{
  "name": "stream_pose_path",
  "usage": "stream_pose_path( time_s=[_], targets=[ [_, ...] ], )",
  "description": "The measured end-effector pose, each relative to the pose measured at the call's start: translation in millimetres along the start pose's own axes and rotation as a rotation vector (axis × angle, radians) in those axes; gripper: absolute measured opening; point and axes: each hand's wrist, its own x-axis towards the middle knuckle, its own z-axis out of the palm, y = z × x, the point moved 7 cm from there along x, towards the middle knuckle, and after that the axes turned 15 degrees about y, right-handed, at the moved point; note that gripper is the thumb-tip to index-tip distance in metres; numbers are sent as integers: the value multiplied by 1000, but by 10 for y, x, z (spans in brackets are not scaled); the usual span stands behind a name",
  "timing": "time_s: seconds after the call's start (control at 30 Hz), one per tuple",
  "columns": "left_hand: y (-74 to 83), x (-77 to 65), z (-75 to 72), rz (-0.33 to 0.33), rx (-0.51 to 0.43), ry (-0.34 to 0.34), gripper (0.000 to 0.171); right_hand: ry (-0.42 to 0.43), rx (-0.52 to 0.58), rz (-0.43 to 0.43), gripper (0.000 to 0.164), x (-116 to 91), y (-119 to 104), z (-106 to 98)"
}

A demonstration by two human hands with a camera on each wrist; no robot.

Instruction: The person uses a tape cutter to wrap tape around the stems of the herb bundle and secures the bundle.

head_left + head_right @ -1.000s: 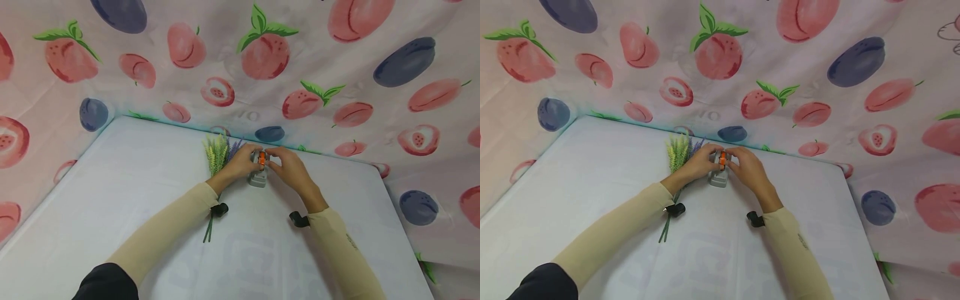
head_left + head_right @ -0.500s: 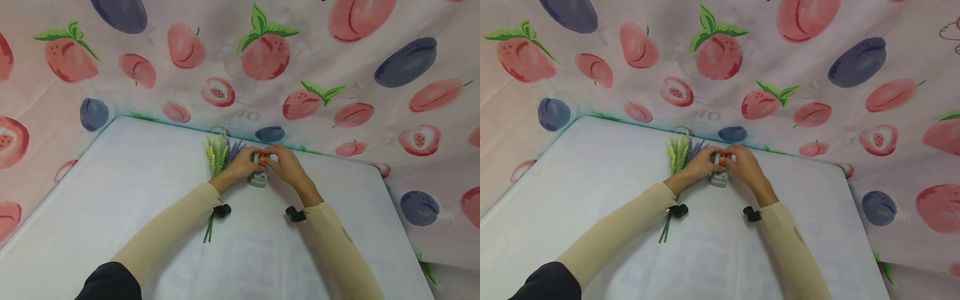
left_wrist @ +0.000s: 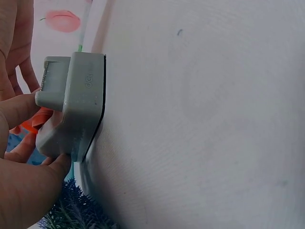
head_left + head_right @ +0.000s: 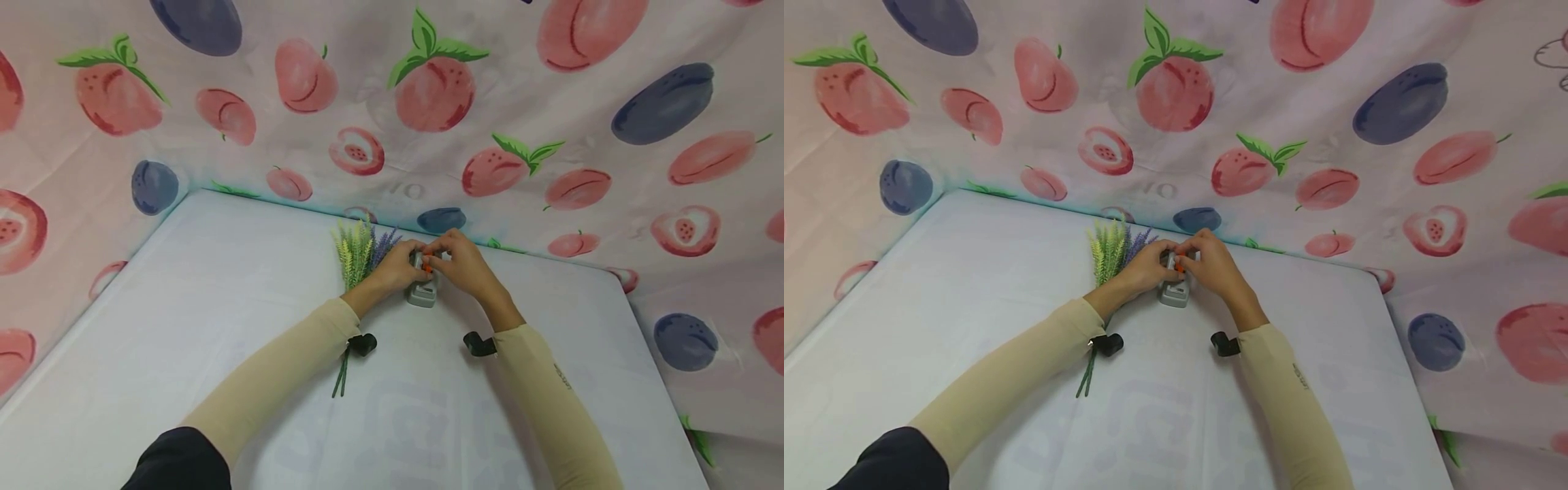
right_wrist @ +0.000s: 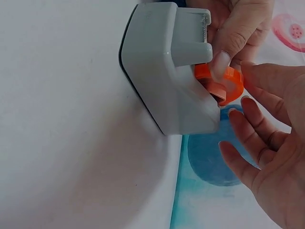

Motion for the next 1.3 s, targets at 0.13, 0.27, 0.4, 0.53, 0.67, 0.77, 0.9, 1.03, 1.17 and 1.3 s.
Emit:
stream_pose_path(
  time_s=[0.13,0.27,0.4,0.53,0.67,0.77,0.9,1.03,1.17,1.3],
  targets=[
    [4,-2,0,5,10,-4,52,-2,-4,9,19,11,-12,5],
    [3,0,8,8,10,-9,54,11,-34,-4,23,28,-41,-11],
    [-3,-2,8,-4,-2,-7,52,6,-53,-28,21,51,-57,-18],
    [-5,-4,4,-11,1,1,50,-39,-64,-42,23,59,-57,8],
    [-4,-1,3,-7,0,2,49,-66,-76,-55,25,67,-61,28],
    [1,2,1,2,-2,0,49,-73,-81,-59,24,75,-72,32],
    [5,6,1,19,11,1,51,-79,-73,-52,17,81,-84,31],
    [-4,11,0,19,30,4,54,-79,-50,-43,12,73,-83,23],
    [-14,12,-1,1,38,2,56,-61,-28,-36,10,60,-78,-1],
    [-28,20,1,-16,26,-3,55,-39,-10,-22,9,54,-67,-30]
  ],
)
